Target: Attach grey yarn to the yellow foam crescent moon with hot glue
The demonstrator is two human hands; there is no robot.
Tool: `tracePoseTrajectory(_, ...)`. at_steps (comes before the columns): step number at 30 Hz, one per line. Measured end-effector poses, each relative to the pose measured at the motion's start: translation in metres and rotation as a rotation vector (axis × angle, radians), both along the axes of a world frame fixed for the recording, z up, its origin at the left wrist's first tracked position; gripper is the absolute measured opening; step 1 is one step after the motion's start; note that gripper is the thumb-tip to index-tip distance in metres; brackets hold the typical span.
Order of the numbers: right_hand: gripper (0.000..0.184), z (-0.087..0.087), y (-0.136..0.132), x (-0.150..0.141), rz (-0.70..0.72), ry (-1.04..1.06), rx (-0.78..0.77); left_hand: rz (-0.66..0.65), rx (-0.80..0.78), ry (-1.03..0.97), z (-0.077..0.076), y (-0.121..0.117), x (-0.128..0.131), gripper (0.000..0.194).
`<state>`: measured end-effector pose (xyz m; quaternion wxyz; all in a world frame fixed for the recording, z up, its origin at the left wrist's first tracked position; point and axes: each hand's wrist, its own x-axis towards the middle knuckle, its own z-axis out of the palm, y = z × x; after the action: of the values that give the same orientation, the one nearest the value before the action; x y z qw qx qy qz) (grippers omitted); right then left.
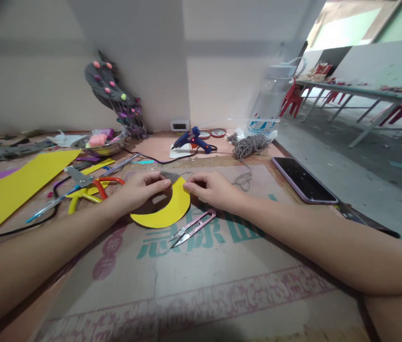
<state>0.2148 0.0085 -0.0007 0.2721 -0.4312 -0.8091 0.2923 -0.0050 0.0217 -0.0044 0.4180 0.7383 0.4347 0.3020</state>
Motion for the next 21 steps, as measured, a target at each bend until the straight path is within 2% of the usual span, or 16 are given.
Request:
tracePoseTrajectory(10,0.025,-0.0008,0.0003,-0.0004,0.041,-0.032,0.013,0.033,0.064,-0.041,-0.0007,-0.0002,-0.001,0.034)
tracePoseTrajectory(15,0.017,-0.0011,-0.0027,0.0007,-0.068,0.057,0.308,0.017,0.03,-0.018,-0.0004,-0.0017,0.0013,0.036)
tracePoseTrajectory(18,0.017,-0.0015,-0.0033,0.0014,0.005,0.054,0.42,-0.014,0.009,-0.001,-0.0009,-0.0027,0.0024,0.036)
tracePoseTrajectory(21,0.014,-0.0025,-0.0021,0.0004,0.085,0.042,0.42,-0.033,-0.005,0.028,-0.001,-0.0035,0.0026,0.036)
